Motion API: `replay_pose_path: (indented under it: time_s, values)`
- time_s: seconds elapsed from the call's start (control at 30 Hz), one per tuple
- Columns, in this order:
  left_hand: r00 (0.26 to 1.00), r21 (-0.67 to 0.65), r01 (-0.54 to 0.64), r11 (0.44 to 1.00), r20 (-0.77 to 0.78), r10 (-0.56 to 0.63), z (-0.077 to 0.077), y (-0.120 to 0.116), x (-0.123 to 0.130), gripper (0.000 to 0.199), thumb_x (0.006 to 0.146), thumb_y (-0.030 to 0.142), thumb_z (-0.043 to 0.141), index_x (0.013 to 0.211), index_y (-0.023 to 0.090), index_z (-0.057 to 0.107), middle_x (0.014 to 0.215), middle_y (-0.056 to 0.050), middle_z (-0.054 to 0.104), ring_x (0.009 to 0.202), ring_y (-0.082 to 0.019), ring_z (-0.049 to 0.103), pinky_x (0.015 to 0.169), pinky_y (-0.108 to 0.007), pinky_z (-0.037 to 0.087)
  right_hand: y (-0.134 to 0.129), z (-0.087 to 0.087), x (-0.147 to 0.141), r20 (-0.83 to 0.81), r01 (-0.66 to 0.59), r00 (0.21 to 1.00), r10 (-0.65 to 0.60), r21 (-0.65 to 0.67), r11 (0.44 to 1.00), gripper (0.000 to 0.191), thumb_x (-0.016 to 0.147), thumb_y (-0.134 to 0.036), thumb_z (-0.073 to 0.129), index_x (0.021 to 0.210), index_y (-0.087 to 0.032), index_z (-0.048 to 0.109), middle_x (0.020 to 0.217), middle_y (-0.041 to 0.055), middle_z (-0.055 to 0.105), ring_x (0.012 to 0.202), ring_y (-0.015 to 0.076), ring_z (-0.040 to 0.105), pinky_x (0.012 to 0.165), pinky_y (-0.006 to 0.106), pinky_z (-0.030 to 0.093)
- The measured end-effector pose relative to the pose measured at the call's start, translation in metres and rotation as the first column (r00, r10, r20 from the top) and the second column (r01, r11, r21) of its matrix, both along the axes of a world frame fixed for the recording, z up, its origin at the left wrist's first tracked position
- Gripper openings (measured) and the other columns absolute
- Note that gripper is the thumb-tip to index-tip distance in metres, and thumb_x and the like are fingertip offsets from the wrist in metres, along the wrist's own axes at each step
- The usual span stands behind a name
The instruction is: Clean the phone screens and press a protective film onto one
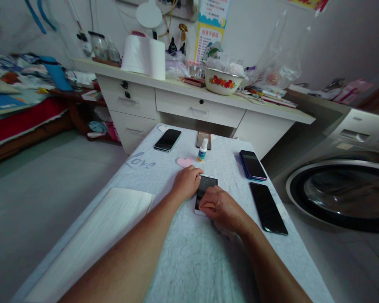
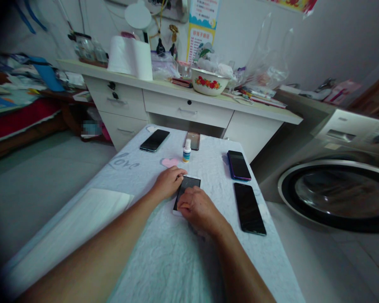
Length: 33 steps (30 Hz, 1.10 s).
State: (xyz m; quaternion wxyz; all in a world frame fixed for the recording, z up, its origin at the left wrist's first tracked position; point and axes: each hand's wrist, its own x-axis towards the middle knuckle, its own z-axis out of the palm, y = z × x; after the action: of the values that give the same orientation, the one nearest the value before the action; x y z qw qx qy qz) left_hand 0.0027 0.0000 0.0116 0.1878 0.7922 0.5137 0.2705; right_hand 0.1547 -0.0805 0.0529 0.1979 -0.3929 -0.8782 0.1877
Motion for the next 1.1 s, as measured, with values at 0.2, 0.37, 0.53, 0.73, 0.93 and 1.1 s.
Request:
replay_pose_path:
  time_s: [0.2, 0.37, 0.53, 0.73, 0.93, 1.1]
  values:
    - [1.000, 0.004, 0.004, 1.000, -0.010, -0.003, -0.001, 0.001, 0.000, 0.030, 0.087, 0.015, 0.046, 0.103, 0.020, 0.072, 0.102, -0.005, 0.069, 0.096, -0.018, 0.063, 0.085, -0.029, 0.047, 0.009, -0.010, 0.004, -0.038, 0.120, 0.992, -0.119, 0.038, 0.992, 0.014, 0.081, -0.007, 0.066, 0.078, -0.019, 0.073, 0.078, 0.0022, 0.068, 0.078, 0.0162, 0.058, 0.076, 0.028, 0.040]
    - [1.000, 0.016, 0.011, 1.000, -0.017, -0.011, -0.002, 0.002, 0.000, 0.031, 0.087, 0.014, 0.046, 0.103, 0.019, 0.072, 0.102, -0.006, 0.069, 0.097, -0.018, 0.063, 0.086, -0.029, 0.048, 0.018, -0.014, 0.004, 0.026, 0.235, 0.971, -0.238, 0.084, 0.968, 0.015, 0.088, -0.012, 0.062, 0.083, -0.019, 0.075, 0.080, 0.0037, 0.066, 0.080, 0.0172, 0.056, 0.077, 0.028, 0.039]
    - [1.000, 0.010, 0.007, 1.000, -0.009, -0.007, -0.003, 0.002, 0.000, 0.032, 0.087, 0.014, 0.046, 0.105, 0.020, 0.072, 0.105, -0.006, 0.070, 0.099, -0.019, 0.064, 0.088, -0.030, 0.048, 0.025, -0.017, 0.002, 0.105, 0.370, 0.917, -0.386, 0.143, 0.918, 0.016, 0.090, -0.016, 0.061, 0.089, -0.021, 0.076, 0.085, 0.0051, 0.064, 0.086, 0.0184, 0.054, 0.080, 0.028, 0.038]
    - [1.000, 0.009, 0.006, 1.000, -0.027, -0.006, 0.000, 0.001, 0.000, 0.033, 0.088, 0.013, 0.046, 0.106, 0.020, 0.072, 0.104, -0.006, 0.070, 0.099, -0.018, 0.064, 0.090, -0.029, 0.049, 0.034, -0.026, 0.002, 0.118, 0.480, 0.854, -0.507, 0.195, 0.855, 0.018, 0.093, -0.021, 0.058, 0.093, -0.022, 0.076, 0.086, 0.0048, 0.064, 0.087, 0.0182, 0.054, 0.080, 0.028, 0.037]
    - [1.000, 0.013, 0.013, 1.000, -0.020, -0.013, 0.000, 0.000, 0.000, 0.032, 0.088, 0.013, 0.046, 0.106, 0.021, 0.071, 0.105, -0.006, 0.069, 0.099, -0.018, 0.064, 0.090, -0.029, 0.048, 0.041, -0.027, 0.004, 0.113, 0.499, 0.836, -0.538, 0.252, 0.829, 0.018, 0.093, -0.022, 0.058, 0.092, -0.021, 0.076, 0.083, 0.0068, 0.064, 0.083, 0.0200, 0.052, 0.078, 0.031, 0.036]
    - [1.000, 0.026, 0.012, 1.000, -0.014, -0.011, -0.002, 0.001, -0.001, 0.031, 0.088, 0.015, 0.046, 0.106, 0.021, 0.071, 0.104, -0.005, 0.069, 0.099, -0.018, 0.064, 0.089, -0.029, 0.048, 0.043, -0.026, 0.005, 0.086, 0.495, 0.845, -0.528, 0.250, 0.832, 0.020, 0.093, -0.020, 0.057, 0.089, -0.020, 0.076, 0.082, 0.0073, 0.063, 0.083, 0.0205, 0.052, 0.077, 0.031, 0.036]
